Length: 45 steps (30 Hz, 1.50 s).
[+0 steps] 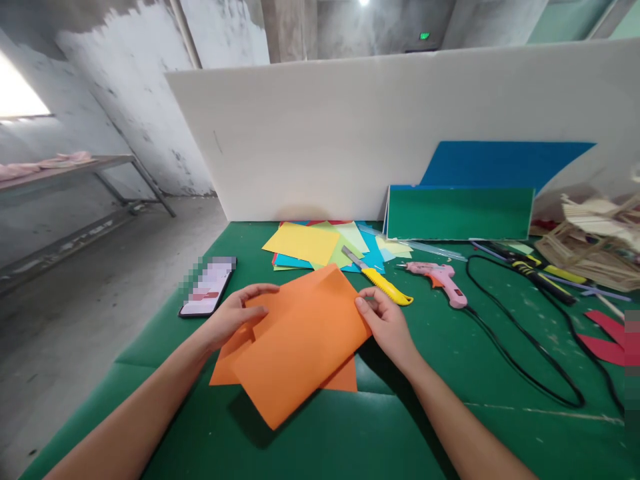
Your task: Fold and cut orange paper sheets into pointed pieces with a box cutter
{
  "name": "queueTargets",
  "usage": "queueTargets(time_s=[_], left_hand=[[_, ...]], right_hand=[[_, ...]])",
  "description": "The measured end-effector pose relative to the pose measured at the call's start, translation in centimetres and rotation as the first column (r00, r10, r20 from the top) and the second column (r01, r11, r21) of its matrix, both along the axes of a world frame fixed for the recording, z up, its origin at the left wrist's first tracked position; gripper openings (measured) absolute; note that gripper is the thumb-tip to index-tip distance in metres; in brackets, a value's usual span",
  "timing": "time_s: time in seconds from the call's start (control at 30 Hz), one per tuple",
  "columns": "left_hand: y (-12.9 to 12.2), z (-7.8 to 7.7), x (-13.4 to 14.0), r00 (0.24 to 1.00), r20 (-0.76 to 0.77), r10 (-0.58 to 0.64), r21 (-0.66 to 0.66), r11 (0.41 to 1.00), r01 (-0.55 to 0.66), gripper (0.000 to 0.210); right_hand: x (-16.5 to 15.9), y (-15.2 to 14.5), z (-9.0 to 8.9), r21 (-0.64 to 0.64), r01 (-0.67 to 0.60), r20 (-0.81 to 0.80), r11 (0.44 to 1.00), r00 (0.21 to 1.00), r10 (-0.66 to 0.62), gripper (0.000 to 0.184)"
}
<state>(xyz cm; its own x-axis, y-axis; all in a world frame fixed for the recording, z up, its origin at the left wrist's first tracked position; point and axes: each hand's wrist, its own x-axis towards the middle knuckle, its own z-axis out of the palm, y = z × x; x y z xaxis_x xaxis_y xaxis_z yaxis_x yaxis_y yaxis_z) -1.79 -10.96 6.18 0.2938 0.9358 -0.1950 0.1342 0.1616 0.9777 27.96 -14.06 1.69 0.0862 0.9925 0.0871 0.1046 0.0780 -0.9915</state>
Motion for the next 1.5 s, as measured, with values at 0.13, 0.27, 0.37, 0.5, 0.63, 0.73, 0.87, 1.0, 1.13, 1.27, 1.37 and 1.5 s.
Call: queueTargets(time_s=[0.13, 0.27, 0.37, 0.5, 0.63, 0.73, 0.87, 1.0, 1.13, 1.27, 1.37, 1.5], left_hand=[[0.2, -0.6, -0.1, 0.998, -0.033, -0.061, -0.090, 0.994, 0.058, 0.032], [-0.4, -0.2, 0.7, 0.993, -0.052, -0.109, -0.171, 0.980, 0.099, 0.053], [-1.2, 0.1, 1.6, 0.975, -0.156, -0.156, -0.154, 0.979, 0.132, 0.052], [-2.2, -0.3, 2.8, 0.963, -0.221, -0.153, -0.081, 0.987, 0.138, 0.043], [-2.5, -0.7, 3.3, 0.976, -0.215, -0.032, 0.013, 0.999, 0.035, 0.034], [-2.4, -0.6, 3.5, 0.993, 0.070, 0.092, -0.056, 0.994, -0.089, 0.035], [-2.3, -0.7, 4.0, 0.875, 0.419, 0.242, -0.210, 0.964, -0.166, 0.036], [-2.7, -1.5, 4.5, 0.834, 0.480, 0.274, -0.215, 0.958, -0.191, 0.033], [-3.1, -1.9, 5.0, 0.895, 0.389, 0.219, -0.163, 0.972, -0.167, 0.034], [-3.1, -1.8, 4.9, 0.944, 0.270, 0.187, -0.047, 0.982, -0.181, 0.033], [-2.9, -1.7, 4.7, 0.957, 0.189, 0.222, 0.042, 0.971, -0.233, 0.031], [-2.7, -1.6, 4.7, 0.947, 0.190, 0.259, 0.053, 0.961, -0.273, 0.031]], right_hand=[[0.1, 0.3, -0.2, 0.040, -0.019, 0.029, 0.999, 0.999, 0.018, 0.029], [-0.3, 0.7, -0.6, 0.077, -0.051, 0.055, 0.996, 0.997, 0.047, 0.028], [-0.7, 0.9, -0.6, 0.117, -0.048, 0.097, 0.992, 0.995, 0.037, 0.026], [-1.2, 1.0, -0.6, 0.162, -0.047, 0.213, 0.986, 0.977, 0.011, 0.023], [-1.3, 1.1, -0.4, 0.251, 0.036, 0.174, 0.967, 0.981, -0.081, 0.026], [-1.0, 1.2, -0.3, 0.206, 0.091, -0.060, 0.974, 0.995, -0.080, 0.039], [-1.1, 0.6, 0.2, -0.049, -0.157, -0.366, 0.986, 0.922, 0.129, 0.050], [-2.1, -0.9, 1.0, -0.122, -0.477, -0.510, 0.871, 0.782, 0.357, 0.066], [-3.0, -1.8, 1.4, -0.217, -0.464, -0.540, 0.859, 0.790, 0.290, 0.054], [-2.9, -1.6, 1.5, -0.316, -0.411, -0.500, 0.855, 0.838, 0.218, 0.042], [-2.7, -1.2, 1.4, -0.302, -0.413, -0.511, 0.859, 0.831, 0.219, 0.043], [-2.6, -1.1, 1.4, -0.292, -0.372, -0.506, 0.881, 0.842, 0.188, 0.053]])
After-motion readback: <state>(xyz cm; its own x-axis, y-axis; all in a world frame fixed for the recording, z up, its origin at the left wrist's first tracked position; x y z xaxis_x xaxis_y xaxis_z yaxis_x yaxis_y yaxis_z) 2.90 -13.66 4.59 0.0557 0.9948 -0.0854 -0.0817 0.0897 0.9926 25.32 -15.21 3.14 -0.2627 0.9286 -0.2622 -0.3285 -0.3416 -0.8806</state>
